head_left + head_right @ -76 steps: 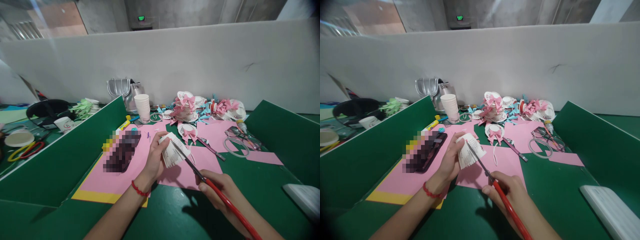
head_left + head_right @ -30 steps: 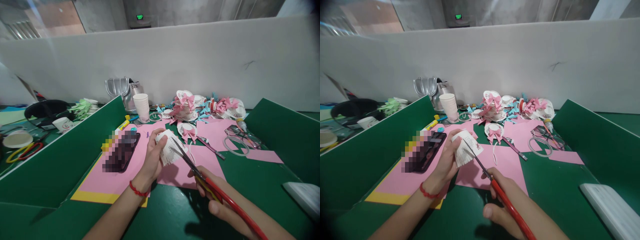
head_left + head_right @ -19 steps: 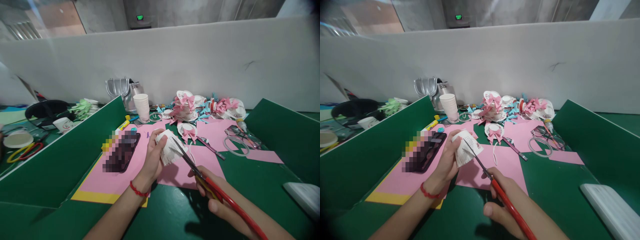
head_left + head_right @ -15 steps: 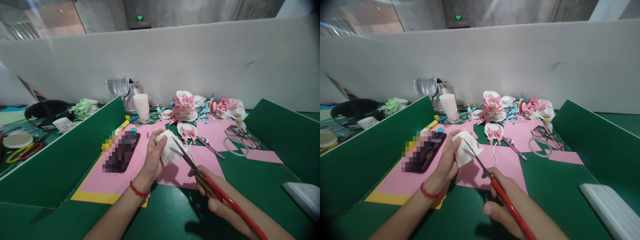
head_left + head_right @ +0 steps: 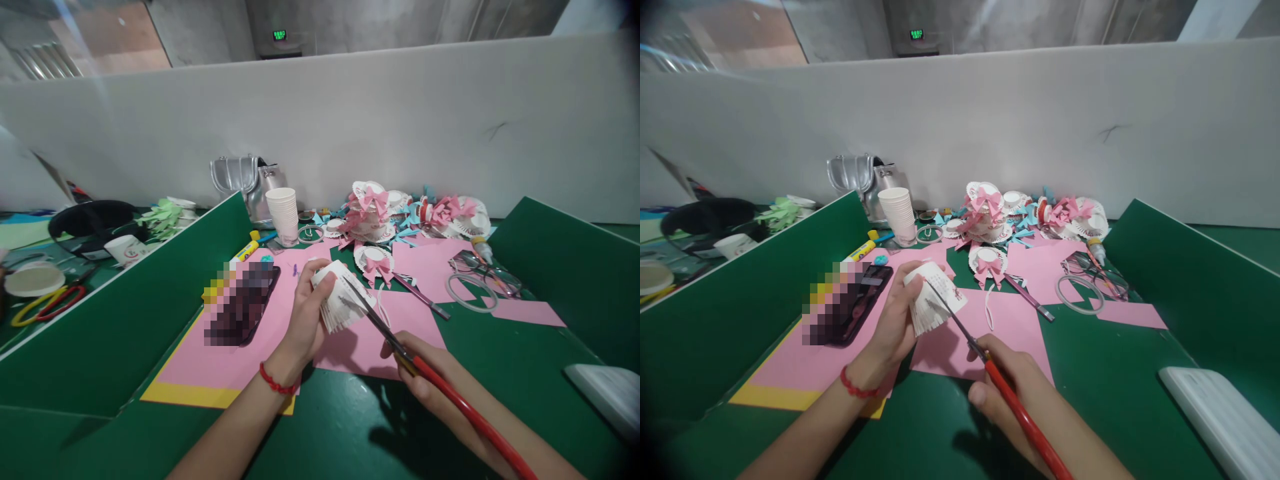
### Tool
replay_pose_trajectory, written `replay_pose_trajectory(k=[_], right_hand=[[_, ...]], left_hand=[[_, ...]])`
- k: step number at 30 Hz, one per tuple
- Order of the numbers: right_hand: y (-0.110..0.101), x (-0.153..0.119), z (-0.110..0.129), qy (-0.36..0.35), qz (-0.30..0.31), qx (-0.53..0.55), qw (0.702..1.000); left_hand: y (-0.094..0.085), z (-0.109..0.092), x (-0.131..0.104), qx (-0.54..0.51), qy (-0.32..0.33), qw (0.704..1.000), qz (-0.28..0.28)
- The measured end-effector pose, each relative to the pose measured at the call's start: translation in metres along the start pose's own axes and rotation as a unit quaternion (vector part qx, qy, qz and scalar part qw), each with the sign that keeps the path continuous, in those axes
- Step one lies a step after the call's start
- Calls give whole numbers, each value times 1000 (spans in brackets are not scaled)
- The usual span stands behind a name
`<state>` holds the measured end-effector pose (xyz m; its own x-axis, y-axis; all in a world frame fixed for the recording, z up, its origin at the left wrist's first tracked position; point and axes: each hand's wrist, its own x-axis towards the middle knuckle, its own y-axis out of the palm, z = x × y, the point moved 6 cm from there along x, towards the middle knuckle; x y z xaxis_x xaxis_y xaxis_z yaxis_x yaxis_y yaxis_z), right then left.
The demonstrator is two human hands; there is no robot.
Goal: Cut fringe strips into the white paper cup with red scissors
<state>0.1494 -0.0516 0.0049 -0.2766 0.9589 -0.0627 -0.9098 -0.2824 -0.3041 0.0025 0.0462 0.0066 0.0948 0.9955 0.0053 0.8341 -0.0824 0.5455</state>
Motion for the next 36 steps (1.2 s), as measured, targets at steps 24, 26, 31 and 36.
replay_pose_trajectory(k=[24, 26, 31, 36], right_hand=[[-4, -1, 6, 22, -26, -33, 999], [-4, 0, 6, 21, -17, -35, 999], [-4, 1, 5, 19, -8, -43, 999], [-2, 1, 6, 13, -14, -26, 999]], left_hand=[[-1, 2, 0, -16, -12, 1000, -8], [-1, 3, 0, -17, -14, 1000, -9], [-1, 3, -1, -20, -18, 1000, -7], [-1, 3, 0, -22, -18, 1000, -6]])
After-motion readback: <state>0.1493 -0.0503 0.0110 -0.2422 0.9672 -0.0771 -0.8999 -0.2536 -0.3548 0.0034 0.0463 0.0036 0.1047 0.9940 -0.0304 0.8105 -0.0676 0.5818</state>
